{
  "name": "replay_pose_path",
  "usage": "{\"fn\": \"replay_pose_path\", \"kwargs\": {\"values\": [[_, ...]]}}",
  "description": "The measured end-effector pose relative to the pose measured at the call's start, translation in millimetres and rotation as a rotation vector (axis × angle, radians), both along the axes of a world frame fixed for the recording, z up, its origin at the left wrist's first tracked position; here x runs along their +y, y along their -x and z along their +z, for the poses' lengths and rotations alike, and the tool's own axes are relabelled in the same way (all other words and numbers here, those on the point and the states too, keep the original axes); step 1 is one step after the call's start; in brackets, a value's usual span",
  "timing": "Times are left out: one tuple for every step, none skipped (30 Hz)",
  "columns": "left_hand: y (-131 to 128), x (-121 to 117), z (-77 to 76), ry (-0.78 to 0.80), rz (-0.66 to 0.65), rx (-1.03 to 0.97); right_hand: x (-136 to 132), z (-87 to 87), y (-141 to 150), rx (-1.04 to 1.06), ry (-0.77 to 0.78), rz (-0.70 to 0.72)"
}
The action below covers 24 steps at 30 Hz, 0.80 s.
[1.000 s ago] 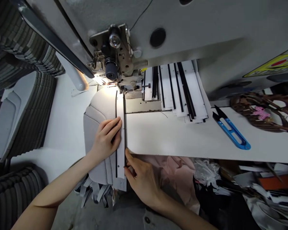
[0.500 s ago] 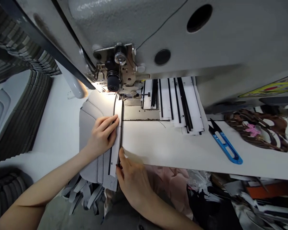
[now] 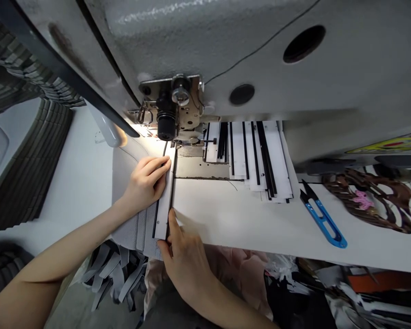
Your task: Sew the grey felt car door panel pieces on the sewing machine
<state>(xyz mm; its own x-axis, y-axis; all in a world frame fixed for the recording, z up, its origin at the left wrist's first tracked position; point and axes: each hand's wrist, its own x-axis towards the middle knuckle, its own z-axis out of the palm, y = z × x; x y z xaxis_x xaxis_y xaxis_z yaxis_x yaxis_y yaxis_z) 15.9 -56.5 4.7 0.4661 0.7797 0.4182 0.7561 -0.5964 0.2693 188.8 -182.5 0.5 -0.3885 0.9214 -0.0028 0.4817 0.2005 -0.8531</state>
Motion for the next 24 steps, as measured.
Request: {"fn": "replay_pose_path", "kwargs": {"values": [[0.3, 3.0, -0.3, 0.005, -0.006, -0.007, 2.3, 0.1, 0.2, -0.001, 0.018, 0.004], [0.6, 5.9, -0.6, 0.008, -0.014, -0.014, 4.8, 0.4, 0.4, -0.003, 0.032, 0.006], [0.9, 8.5, -0.8, 0.012, -0.018, -0.02, 7.3, 0.8, 0.7, -0.006, 0.045, 0.006], [1.2, 10.5, -1.0, 0.015, -0.019, -0.027, 10.0, 1.4, 1.0, -0.008, 0.055, 0.002], [1.4, 11.8, -0.9, 0.016, -0.02, -0.032, 12.8, 2.3, 1.4, -0.011, 0.067, -0.003], [1.6, 12.3, -0.7, 0.012, -0.023, -0.034, 15.8, 3.3, 1.8, -0.016, 0.082, -0.009], [1.8, 11.8, -0.3, 0.003, -0.028, -0.034, 19.1, 4.5, 2.3, -0.022, 0.103, -0.013], [1.9, 10.3, 0.2, -0.009, -0.036, -0.031, 22.6, 5.9, 2.8, -0.028, 0.129, -0.014], [2.0, 8.0, 0.9, -0.022, -0.043, -0.025, 26.3, 7.4, 3.3, -0.034, 0.159, -0.012], [2.2, 5.1, 1.5, -0.031, -0.049, -0.016, 30.0, 8.9, 3.7, -0.037, 0.188, -0.006], [2.3, 2.1, 2.0, -0.035, -0.052, -0.006, 33.6, 10.3, 3.9, -0.039, 0.212, 0.001], [2.5, -0.8, 2.3, -0.033, -0.05, 0.002, 36.9, 11.6, 4.2, -0.041, 0.227, 0.005], [2.7, -3.1, 2.3, -0.032, -0.046, 0.007, 39.9, 12.7, 4.3, -0.044, 0.233, 0.006], [2.9, -4.5, 2.1, -0.031, -0.041, 0.007, 42.4, 13.7, 4.4, -0.048, 0.233, 0.006], [3.2, -4.9, 1.7, -0.035, -0.036, 0.002, 44.3, 14.5, 4.5, -0.054, 0.229, 0.002], [3.4, -4.2, 1.1, -0.039, -0.034, -0.002, 45.6, 15.2, 4.6, -0.059, 0.223, -0.003], [3.7, -2.5, 0.5, -0.045, -0.035, -0.007, 46.6, 15.8, 4.8, -0.064, 0.215, -0.007], [4.0, 0.0, -0.1, -0.05, -0.04, -0.011, 47.2, 16.4, 5.0, -0.068, 0.21, -0.006], [4.3, 3.1, -0.7, -0.055, -0.05, -0.015, 47.7, 16.9, 5.3, -0.072, 0.206, -0.005], [4.5, 6.5, -1.3, -0.059, -0.06, -0.017, 48.3, 17.2, 5.7, -0.078, 0.203, -0.002], [4.8, 10.0, -1.7, -0.063, -0.069, -0.02, 48.9, 17.5, 6.2, -0.086, 0.202, 0.0], [5.0, 13.5, -2.0, -0.065, -0.075, -0.022, 49.9, 17.7, 6.8, -0.096, 0.202, 0.0], [5.1, 16.8, -2.3, -0.066, -0.078, -0.024, 51.0, 17.7, 7.4, -0.104, 0.204, -0.001], [5.3, 19.8, -2.5, -0.064, -0.08, -0.022, 52.4, 17.6, 8.0, -0.11, 0.207, -0.005]]}}
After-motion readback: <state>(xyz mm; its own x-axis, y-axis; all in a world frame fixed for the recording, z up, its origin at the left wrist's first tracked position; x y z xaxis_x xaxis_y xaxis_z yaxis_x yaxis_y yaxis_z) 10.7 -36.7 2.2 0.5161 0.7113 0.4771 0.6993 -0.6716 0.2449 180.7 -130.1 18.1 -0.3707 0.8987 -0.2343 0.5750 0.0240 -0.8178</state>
